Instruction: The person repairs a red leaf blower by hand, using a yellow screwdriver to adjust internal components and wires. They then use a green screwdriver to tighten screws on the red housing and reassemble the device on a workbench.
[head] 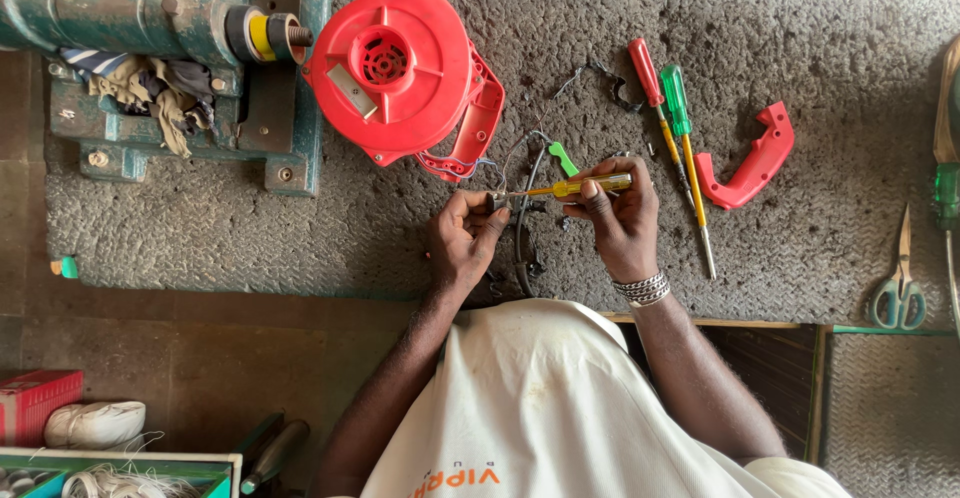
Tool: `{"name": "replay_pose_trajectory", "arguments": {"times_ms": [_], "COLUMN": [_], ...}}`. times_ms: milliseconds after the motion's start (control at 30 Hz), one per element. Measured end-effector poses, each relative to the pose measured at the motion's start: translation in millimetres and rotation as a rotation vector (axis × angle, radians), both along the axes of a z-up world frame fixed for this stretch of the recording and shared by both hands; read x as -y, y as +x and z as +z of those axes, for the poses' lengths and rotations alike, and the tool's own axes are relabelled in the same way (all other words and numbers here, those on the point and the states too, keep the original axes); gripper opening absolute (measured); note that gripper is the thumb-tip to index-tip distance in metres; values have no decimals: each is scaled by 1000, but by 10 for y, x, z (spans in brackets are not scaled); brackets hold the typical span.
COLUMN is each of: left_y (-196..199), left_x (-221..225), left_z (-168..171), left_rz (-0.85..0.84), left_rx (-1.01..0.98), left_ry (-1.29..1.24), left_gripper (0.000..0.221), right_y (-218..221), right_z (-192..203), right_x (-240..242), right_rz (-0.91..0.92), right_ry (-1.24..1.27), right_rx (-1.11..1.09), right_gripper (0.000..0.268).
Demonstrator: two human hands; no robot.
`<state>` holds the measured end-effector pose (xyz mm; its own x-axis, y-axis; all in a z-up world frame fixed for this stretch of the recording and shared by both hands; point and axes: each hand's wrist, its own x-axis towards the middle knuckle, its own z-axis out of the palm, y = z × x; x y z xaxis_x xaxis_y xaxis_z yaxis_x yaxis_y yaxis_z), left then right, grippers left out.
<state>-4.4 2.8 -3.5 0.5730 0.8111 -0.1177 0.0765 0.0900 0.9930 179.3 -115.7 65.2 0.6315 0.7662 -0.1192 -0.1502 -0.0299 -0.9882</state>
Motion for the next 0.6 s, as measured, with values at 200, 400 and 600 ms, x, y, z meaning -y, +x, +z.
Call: {"name": "replay_pose_trajectory", "arguments": {"times_ms": [200, 400, 600], "left_y": [17, 29, 66], "left_x": [-9, 10, 51], "left_z": [52, 70, 38], "left_rz": [-13, 41, 33], "left_rx": [-11, -56, 90], "left_ry": [23, 87, 9], "left_gripper": [26, 27, 26], "right_y": [5, 311, 414], "right_z": [43, 137, 75], "right_x": [0, 191, 298], "right_rz": [-72, -164, -1], "right_ry": [30, 46, -622], "right_rx": [54, 308, 966], "right_gripper": [26, 35, 47]}}
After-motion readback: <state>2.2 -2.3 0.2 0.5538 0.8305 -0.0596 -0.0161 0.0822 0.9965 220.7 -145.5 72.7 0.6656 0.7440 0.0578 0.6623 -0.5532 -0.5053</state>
